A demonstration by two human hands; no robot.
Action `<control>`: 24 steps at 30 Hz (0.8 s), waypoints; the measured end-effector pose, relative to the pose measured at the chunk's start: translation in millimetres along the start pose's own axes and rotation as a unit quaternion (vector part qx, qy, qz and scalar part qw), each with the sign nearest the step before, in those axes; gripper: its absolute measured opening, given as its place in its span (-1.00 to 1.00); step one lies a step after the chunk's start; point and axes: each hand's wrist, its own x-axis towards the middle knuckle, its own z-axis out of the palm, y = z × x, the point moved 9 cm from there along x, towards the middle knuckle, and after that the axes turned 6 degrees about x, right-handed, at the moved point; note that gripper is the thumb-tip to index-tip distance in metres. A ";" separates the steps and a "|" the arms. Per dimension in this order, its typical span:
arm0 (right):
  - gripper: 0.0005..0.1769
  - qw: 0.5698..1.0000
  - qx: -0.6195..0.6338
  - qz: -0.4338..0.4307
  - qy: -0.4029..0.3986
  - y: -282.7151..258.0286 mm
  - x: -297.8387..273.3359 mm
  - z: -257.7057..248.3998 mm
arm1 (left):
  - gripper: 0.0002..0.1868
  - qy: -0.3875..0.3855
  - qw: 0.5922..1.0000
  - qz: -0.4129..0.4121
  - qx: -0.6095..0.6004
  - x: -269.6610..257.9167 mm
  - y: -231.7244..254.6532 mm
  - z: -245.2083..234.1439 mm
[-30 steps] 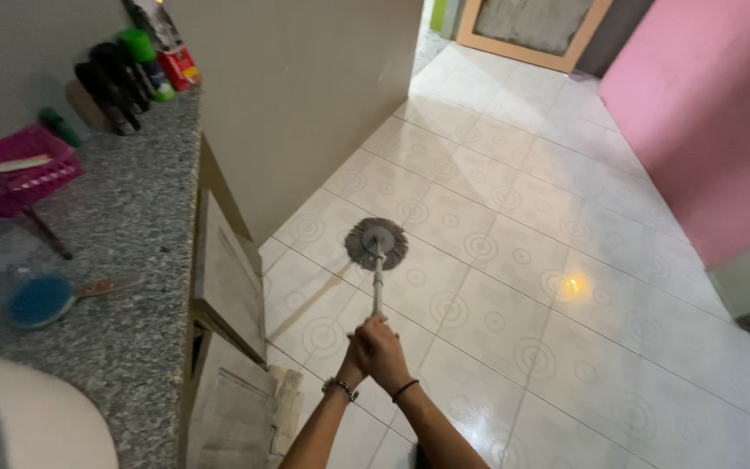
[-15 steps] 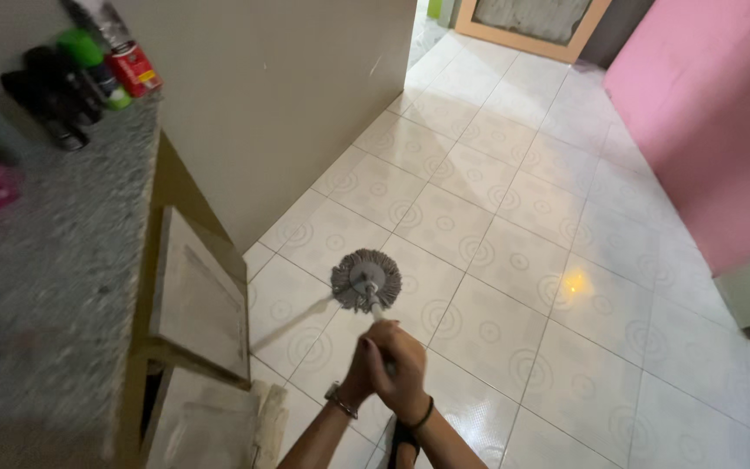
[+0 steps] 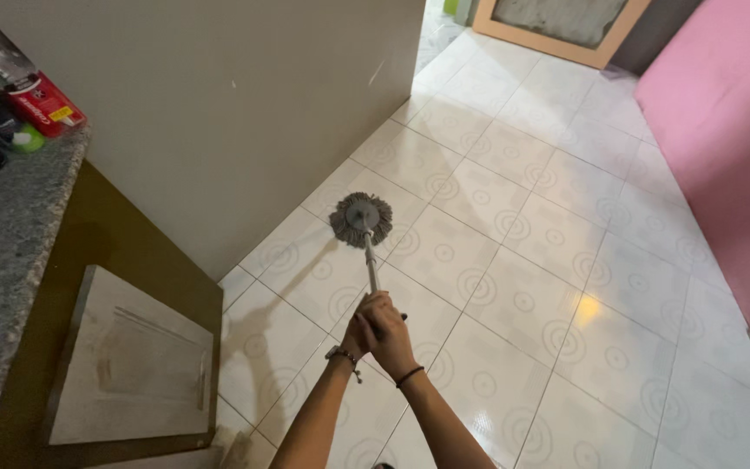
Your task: The person mops the tiled floor of a room, then moves to a bucket to rinse and wring the mop head by spinning it in a centrifugal dryer.
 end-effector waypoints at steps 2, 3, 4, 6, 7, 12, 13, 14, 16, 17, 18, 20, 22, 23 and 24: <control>-0.95 1.000 0.002 -0.008 0.005 -34.3 30.7 -18.7 | -0.77 0.056 0.981 -0.034 -0.180 11.0 19.9 -26.4; -0.94 1.000 0.010 -0.010 -0.006 -58.1 42.2 -25.3 | -0.70 0.081 0.958 -0.051 -0.269 9.4 35.6 -40.7; -0.92 1.000 0.018 -0.012 -0.018 -84.0 52.3 -30.9 | -0.69 0.071 0.959 -0.011 -0.274 9.7 61.6 -58.7; -0.89 0.999 0.026 -0.036 -0.026 -134.3 72.3 -46.0 | -0.64 0.046 0.956 0.069 -0.282 5.0 105.6 -102.2; -0.86 0.998 0.027 -0.061 -0.023 -156.1 84.1 -53.1 | -0.63 0.017 0.962 0.046 -0.270 4.5 114.2 -112.3; -0.82 0.997 0.050 -0.049 -0.027 -177.9 102.5 -67.7 | -0.60 -0.088 0.941 -0.078 -0.318 -7.4 91.2 -80.5; -0.84 0.994 0.072 -0.079 -0.023 -173.8 101.3 -70.5 | -0.58 -0.063 0.951 -0.040 -0.301 -12.0 87.5 -72.4; -0.85 0.989 0.095 -0.110 -0.020 -168.4 97.8 -72.1 | -0.56 -0.038 0.958 -0.002 -0.284 -15.5 84.8 -63.1; -0.84 0.984 0.134 -0.119 -0.015 -146.5 93.0 -71.0 | -0.59 0.013 0.971 0.075 -0.226 -3.8 72.4 -63.2; -0.84 0.981 0.154 -0.119 -0.014 -135.6 87.0 -71.9 | -0.65 0.036 0.976 0.105 -0.189 1.9 74.3 -58.2; -0.86 0.980 0.152 -0.130 -0.012 -125.4 83.2 -71.0 | -0.70 0.060 0.977 0.135 -0.152 8.5 75.8 -56.7; -0.89 0.977 0.143 -0.156 -0.012 -101.0 77.3 -67.7 | -0.73 0.028 0.985 0.156 -0.067 27.1 68.0 -42.4; -0.91 0.986 0.123 -0.109 -0.036 -61.4 66.0 -51.0 | -0.71 0.019 0.985 0.169 0.020 36.5 54.0 -24.9; -0.91 0.989 0.114 -0.082 -0.048 -40.0 55.2 -39.7 | -0.69 0.024 0.983 0.169 0.063 39.8 44.7 -14.5; -0.89 0.993 0.082 -0.060 -0.055 -17.0 44.4 -28.3 | -0.66 0.029 0.980 0.169 0.106 39.0 35.3 -5.3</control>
